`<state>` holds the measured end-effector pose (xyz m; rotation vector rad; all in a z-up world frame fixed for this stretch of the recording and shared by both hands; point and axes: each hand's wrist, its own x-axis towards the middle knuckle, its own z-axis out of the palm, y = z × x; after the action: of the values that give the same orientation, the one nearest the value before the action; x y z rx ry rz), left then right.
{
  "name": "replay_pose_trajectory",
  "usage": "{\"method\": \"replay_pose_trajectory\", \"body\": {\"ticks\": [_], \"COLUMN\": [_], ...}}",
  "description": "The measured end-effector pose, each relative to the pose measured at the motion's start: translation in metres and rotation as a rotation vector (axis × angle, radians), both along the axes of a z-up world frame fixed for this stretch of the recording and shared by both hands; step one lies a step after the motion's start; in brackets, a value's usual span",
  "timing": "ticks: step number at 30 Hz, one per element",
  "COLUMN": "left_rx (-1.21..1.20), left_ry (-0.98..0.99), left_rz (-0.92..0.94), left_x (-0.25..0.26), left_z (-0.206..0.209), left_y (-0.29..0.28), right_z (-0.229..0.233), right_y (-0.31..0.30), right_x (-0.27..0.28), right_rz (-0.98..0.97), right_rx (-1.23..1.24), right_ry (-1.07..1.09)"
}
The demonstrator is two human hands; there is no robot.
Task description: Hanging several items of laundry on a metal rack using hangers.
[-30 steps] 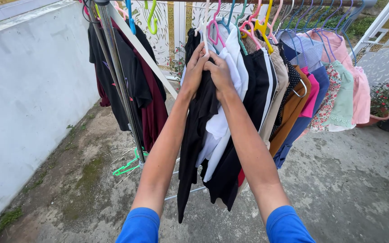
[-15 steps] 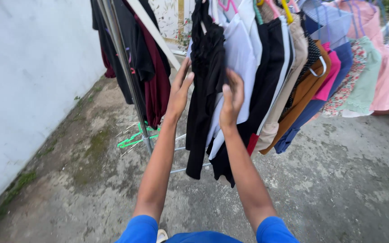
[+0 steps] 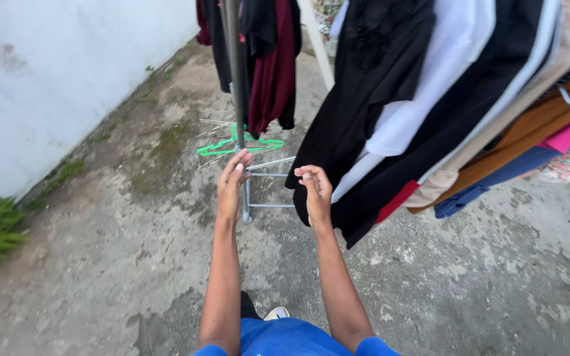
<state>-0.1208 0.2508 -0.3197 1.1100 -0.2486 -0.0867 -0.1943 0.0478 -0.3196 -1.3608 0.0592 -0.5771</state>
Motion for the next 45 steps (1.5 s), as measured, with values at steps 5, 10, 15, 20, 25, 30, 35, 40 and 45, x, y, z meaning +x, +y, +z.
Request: {"method": "replay_pose_trajectory", "body": {"ticks": [5,10,15,20,25,30,35,40,45], "left_rx": [0.003,-0.027,0.005,0.054,0.077,0.098,0.072,0.054,0.102], "left_ry": [0.061,0.048,0.025,-0.002,0.006,0.040,0.101,0.109,0.081], "left_rz": [0.083,0.157,0.191,0.219,0.241,0.304,0.374,0.434,0.525], "left_x": [0.001,0.027,0.084,0.157,0.212,0.258,0.308,0.377,0.480], "left_z": [-0.009,0.002,0.012,0.026,0.029,0.017,0.002,-0.008,-0.009], "left_y": [0.058,0.122,0.200,0.291,0.369,0.427,0.475,0.521,0.568], "right_z": [0.004,0.006,0.009,0.018,0.013,0.006,0.008,0.002,-0.004], "right_y": [0.039,0.094,0.171,0.257,0.328,0.367,0.402,0.438,0.471], "right_x": [0.019,0.063,0.130,0.211,0.275,0.333,0.394,0.478,0.585], "right_rz": [0.082,0.172,0.228,0.296,0.300,0.292,0.300,0.310,0.305], "right_rx": [-0.001,-0.017,-0.074,-0.069,-0.029,0.002,0.010,0.000,0.017], "right_ry": [0.067,0.077,0.091,0.032,0.051,0.115,0.144,0.097,0.070]}}
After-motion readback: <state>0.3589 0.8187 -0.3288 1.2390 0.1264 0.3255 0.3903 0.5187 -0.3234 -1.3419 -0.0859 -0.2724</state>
